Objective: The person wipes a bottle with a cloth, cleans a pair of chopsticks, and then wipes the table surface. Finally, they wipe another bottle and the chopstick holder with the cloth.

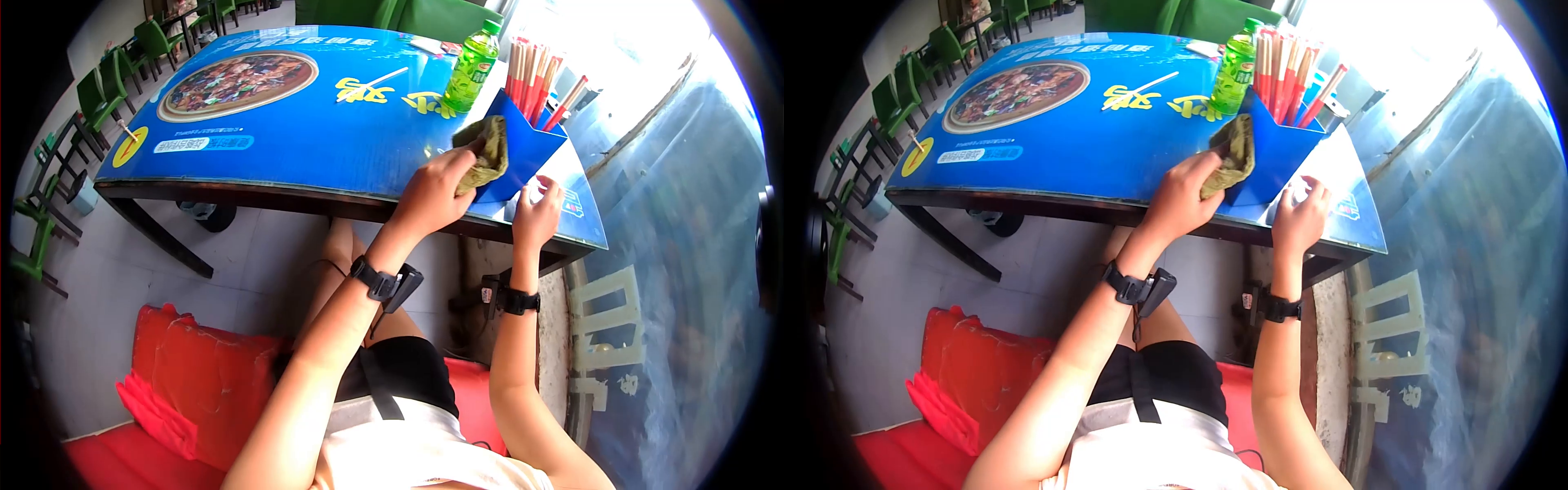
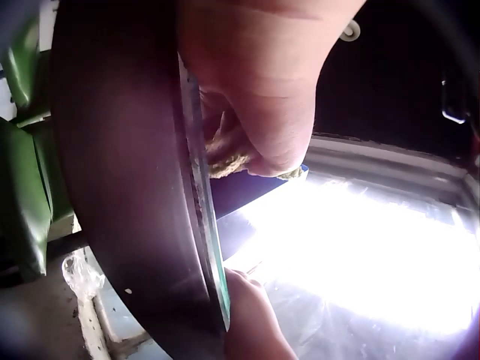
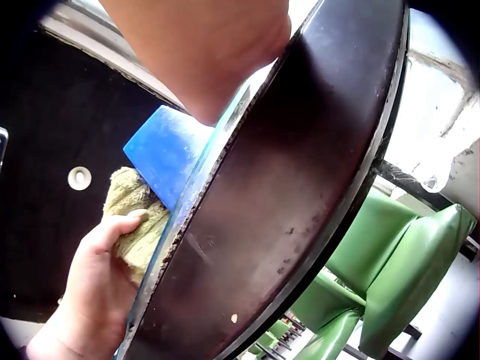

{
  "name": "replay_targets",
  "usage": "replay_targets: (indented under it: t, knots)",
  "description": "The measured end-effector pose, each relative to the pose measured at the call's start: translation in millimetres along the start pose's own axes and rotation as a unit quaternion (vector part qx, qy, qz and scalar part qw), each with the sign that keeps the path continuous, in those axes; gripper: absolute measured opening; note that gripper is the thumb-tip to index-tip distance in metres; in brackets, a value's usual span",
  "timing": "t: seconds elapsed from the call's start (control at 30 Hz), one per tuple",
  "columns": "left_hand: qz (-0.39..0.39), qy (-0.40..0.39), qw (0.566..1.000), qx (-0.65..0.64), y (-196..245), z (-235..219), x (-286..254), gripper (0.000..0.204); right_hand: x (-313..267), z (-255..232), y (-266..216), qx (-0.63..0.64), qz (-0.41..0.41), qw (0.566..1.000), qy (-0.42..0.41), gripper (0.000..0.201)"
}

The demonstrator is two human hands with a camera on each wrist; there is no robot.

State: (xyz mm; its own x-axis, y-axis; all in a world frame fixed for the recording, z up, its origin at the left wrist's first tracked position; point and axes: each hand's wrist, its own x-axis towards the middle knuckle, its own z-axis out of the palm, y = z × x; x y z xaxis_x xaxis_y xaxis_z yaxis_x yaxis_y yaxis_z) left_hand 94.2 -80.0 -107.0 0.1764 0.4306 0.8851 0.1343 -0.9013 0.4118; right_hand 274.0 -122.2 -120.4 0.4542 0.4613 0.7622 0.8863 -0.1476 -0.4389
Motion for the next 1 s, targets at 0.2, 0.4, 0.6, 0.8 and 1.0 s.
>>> replay_targets:
  t: [0.2,0.4,0.6,0.8,1.0]
  knots:
    - [-0.255,0.068,0.964,-0.043,5,-7,-2,0.019,0,-3,-5,-0.029,0.023,0.999,-0.011,0.018]
    - [-0.062,0.143,0.988,0.007,22,-8,21,0.017,0,-5,-6,-0.016,0.038,0.999,-0.028,0.014]
    - [-0.135,-0.043,0.989,0.034,15,-3,-10,0.026,0,-7,-6,-0.008,0.018,1.0,-0.006,0.019]
    - [-0.296,0.161,0.93,-0.145,-40,-5,40,0.03,-7,-10,-14,0.166,-0.044,0.981,0.091,0.025]
    - [-0.267,-0.006,0.945,-0.189,-40,25,38,0.037,-15,-35,-58,0.108,-0.101,0.987,0.064,0.06]
